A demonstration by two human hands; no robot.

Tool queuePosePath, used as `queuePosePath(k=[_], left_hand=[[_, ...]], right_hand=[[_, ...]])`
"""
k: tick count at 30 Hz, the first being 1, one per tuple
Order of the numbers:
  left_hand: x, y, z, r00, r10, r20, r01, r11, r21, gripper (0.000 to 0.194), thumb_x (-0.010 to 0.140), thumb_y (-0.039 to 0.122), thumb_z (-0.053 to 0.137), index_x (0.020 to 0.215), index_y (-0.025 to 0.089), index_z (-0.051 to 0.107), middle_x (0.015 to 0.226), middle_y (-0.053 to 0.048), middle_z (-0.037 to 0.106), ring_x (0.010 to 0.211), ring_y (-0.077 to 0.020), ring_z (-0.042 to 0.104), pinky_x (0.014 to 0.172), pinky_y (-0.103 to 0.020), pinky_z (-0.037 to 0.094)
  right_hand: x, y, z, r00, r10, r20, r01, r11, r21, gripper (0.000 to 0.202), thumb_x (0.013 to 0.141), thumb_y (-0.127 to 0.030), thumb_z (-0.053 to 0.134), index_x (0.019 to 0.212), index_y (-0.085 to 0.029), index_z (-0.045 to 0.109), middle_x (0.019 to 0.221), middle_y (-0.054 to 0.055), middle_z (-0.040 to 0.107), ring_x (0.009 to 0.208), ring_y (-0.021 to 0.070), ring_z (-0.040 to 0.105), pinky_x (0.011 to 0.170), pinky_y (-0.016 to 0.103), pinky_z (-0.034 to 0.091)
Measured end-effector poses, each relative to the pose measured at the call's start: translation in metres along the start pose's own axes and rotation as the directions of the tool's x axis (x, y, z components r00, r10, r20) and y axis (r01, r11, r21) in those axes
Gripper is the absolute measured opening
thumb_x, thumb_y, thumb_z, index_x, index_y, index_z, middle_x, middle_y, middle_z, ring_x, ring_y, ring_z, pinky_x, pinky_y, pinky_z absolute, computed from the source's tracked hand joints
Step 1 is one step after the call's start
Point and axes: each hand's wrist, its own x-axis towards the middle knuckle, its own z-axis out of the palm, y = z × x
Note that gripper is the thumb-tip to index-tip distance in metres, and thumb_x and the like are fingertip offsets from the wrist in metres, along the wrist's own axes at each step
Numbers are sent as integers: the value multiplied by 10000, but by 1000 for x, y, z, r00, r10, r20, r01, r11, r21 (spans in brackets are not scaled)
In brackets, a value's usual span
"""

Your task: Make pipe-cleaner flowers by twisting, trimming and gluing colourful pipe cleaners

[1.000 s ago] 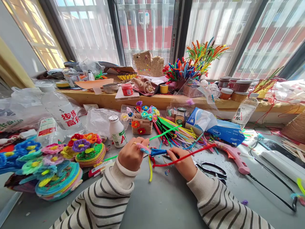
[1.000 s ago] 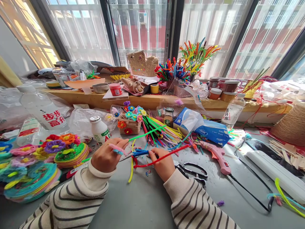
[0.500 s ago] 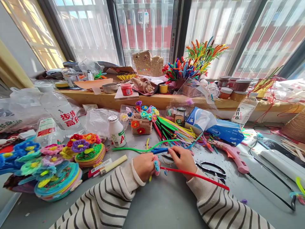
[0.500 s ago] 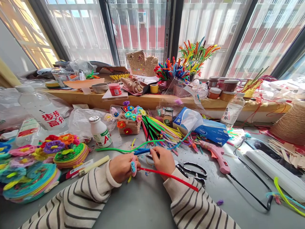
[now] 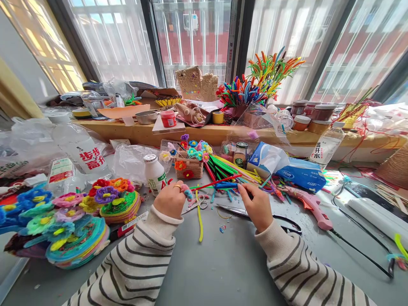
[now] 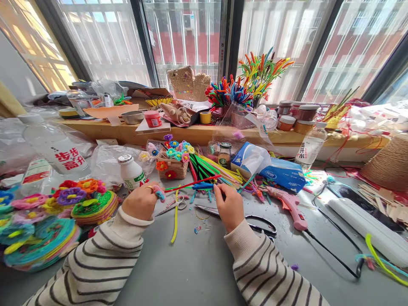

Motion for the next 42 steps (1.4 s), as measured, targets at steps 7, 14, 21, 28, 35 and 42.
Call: queuePosePath(k=[7,14,21,28,35,42], left_hand=[[-14,-6,19,922,-188,339,165,982,95,227,646,47,398,522,132,568,619,-100,555,660,-217,519,502,-287,349],[-5,-2,8,991,-123,60,127,990,-59,271,714,79,314,797,147,562,780,-84,572,683,-176,522,572,-280,409],[3,41,-4,968,187,-166,-249,790,-560,302,740,199,351,1025,108,393,938,-101,539,901,-177,461,778,-322,389],[-7,42,17,961,274,27,-170,667,-726,243,713,73,266,719,160,493,772,-64,557,748,-151,497,698,-308,414],[-4,42,6,978,193,81,-59,624,-779,192,740,113,257,809,128,436,817,-93,530,755,-147,502,666,-286,423],[-6,39,8,981,194,26,-87,549,-831,191,747,162,260,795,149,445,692,-49,517,629,-136,494,575,-261,427]], right_hand=[[-4,-1,2,1000,-8,-28,9,1000,26,239,760,-295,371,668,-153,539,550,-2,514,504,107,437,490,189,315],[-9,-9,5,996,-42,83,33,994,107,246,769,-287,360,650,-152,527,536,-9,496,493,99,424,490,187,318],[-19,-24,10,947,-194,257,145,969,199,243,777,-270,349,675,-153,537,586,13,526,521,108,448,505,199,333],[-18,-25,8,909,-255,329,193,959,208,232,773,-257,355,707,-154,551,579,16,522,511,106,425,495,203,327],[-13,-26,4,876,-220,430,94,951,295,187,757,-255,388,760,-142,537,603,7,513,517,95,426,476,186,324],[-10,-25,1,833,-198,516,-35,913,407,200,758,-299,385,768,-146,514,550,-30,412,484,77,342,449,184,285]])
